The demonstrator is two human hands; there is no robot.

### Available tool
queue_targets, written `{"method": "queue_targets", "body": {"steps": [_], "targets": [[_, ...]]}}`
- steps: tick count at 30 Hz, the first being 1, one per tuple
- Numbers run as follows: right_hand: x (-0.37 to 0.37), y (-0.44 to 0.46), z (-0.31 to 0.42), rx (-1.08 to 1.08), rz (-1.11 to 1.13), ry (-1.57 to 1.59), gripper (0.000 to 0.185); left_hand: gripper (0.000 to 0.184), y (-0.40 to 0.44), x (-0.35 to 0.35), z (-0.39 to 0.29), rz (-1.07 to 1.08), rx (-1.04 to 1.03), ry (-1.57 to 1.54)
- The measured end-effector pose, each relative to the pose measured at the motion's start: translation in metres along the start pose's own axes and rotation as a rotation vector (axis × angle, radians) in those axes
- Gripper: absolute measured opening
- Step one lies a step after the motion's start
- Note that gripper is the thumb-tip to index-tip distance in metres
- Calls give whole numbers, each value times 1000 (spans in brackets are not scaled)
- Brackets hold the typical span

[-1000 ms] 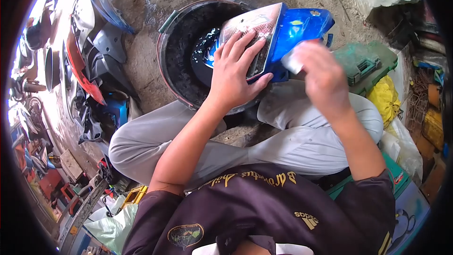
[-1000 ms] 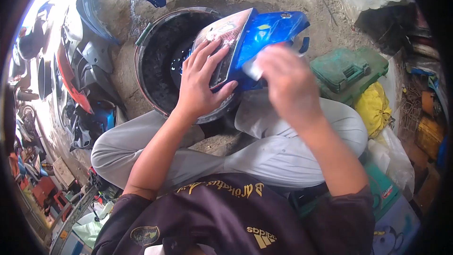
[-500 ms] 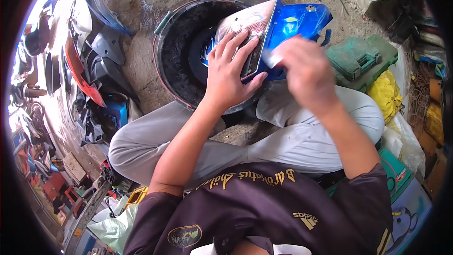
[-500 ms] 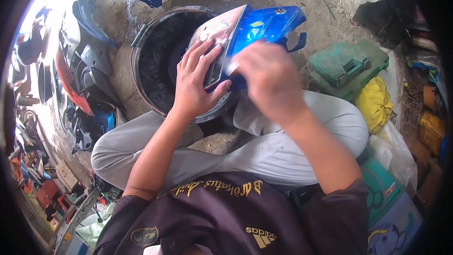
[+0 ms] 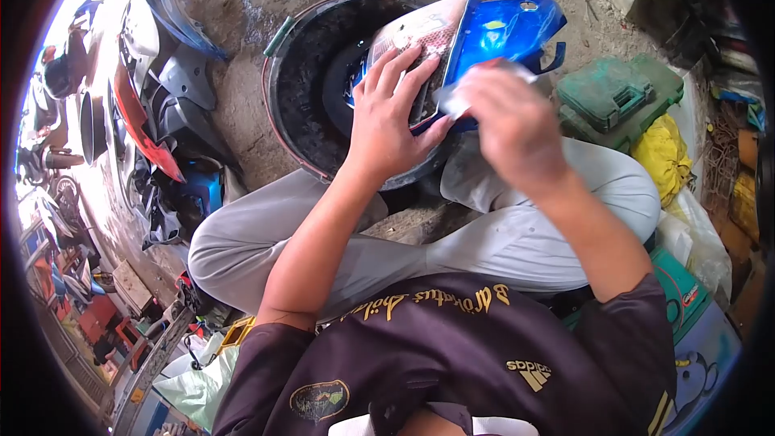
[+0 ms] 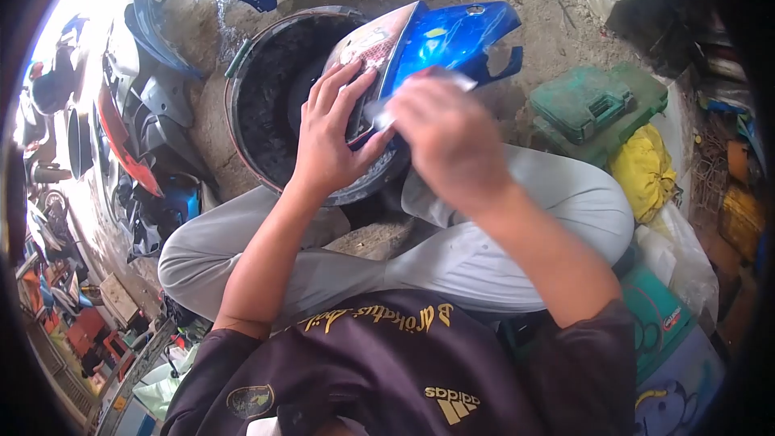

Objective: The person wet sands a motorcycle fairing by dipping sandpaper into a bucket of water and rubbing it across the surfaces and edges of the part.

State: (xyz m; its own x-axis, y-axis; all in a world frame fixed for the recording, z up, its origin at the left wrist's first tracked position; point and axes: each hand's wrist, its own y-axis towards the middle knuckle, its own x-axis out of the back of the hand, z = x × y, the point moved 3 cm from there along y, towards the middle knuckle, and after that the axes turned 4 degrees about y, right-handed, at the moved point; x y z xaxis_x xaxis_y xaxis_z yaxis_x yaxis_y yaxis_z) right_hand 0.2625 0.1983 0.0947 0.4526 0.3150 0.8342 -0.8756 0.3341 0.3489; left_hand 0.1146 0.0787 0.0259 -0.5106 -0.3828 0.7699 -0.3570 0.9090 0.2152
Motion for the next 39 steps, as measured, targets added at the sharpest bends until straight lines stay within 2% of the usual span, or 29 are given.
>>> {"method": "queue_targets", "body": {"steps": [1, 4, 5, 6, 8, 10, 12, 14, 15, 16, 19, 20, 22, 25, 26, 28, 30, 32, 34, 36, 38, 39], "targets": [[0, 4, 6, 18, 7, 63, 21, 79, -1, 1, 1, 17, -8, 22], [20, 13, -28, -118, 17, -32, 19, 80, -2, 4, 1, 37, -8, 7], [32, 16, -44, -242, -73, 36, 18, 81, -1, 7, -1, 42, -14, 12], [37, 17, -48, -337, -64, 62, 18, 81, -1, 9, -2, 42, -8, 11], [16, 9, -21, -102, -29, 1, 18, 81, 1, 8, -3, 44, -6, 4], [-4, 3, 12, -8, 50, 72, 15, 81, 1, 6, -2, 45, -16, -1], [-2, 7, 3, -63, 51, 152, 16, 81, 1, 7, 3, 51, -21, -1], [21, 17, -22, -158, 4, 3, 18, 82, 2, 9, 2, 41, -25, -6], [29, 19, -39, -259, -79, 65, 21, 81, 3, 9, 1, 41, -20, -10], [32, 20, -44, -341, -62, 51, 21, 81, 3, 10, 1, 41, -11, -16], [5, 12, -2, -2, 25, -24, 17, 81, 3, 10, -2, 41, -9, -7], [-3, 9, 10, 14, 37, 39, 18, 81, 2, 8, -1, 39, -18, -6], [-2, 11, 1, -66, 59, 108, 17, 82, -2, 5, 5, 37, -40, 3], [28, 25, -43, -247, -12, -34, 19, 84, -2, 5, 3, 58, -26, 3], [32, 26, -51, -331, -25, 30, 18, 84, -4, 6, 2, 66, -15, 1], [18, 19, -27, -147, 21, -74, 14, 84, -5, 5, 2, 57, -14, 9], [-1, 11, 7, -34, 71, 89, 11, 84, -2, 4, 2, 41, -28, 6], [1, 13, -1, -108, 111, 172, 12, 84, -4, 4, 3, 37, -45, -3], [21, 25, -33, -133, 1, 24, 13, 84, -4, 5, 4, 37, -43, 2], [32, 27, -54, -319, -24, 51, 15, 84, -3, 6, 4, 41, -30, -16], [18, 18, -26, -93, 9, -71, 15, 84, -5, 5, 3, 38, -23, -14], [10, 14, -8, -30, 54, 2, 15, 83, -2, 5, 3, 37, -28, -11]]}}
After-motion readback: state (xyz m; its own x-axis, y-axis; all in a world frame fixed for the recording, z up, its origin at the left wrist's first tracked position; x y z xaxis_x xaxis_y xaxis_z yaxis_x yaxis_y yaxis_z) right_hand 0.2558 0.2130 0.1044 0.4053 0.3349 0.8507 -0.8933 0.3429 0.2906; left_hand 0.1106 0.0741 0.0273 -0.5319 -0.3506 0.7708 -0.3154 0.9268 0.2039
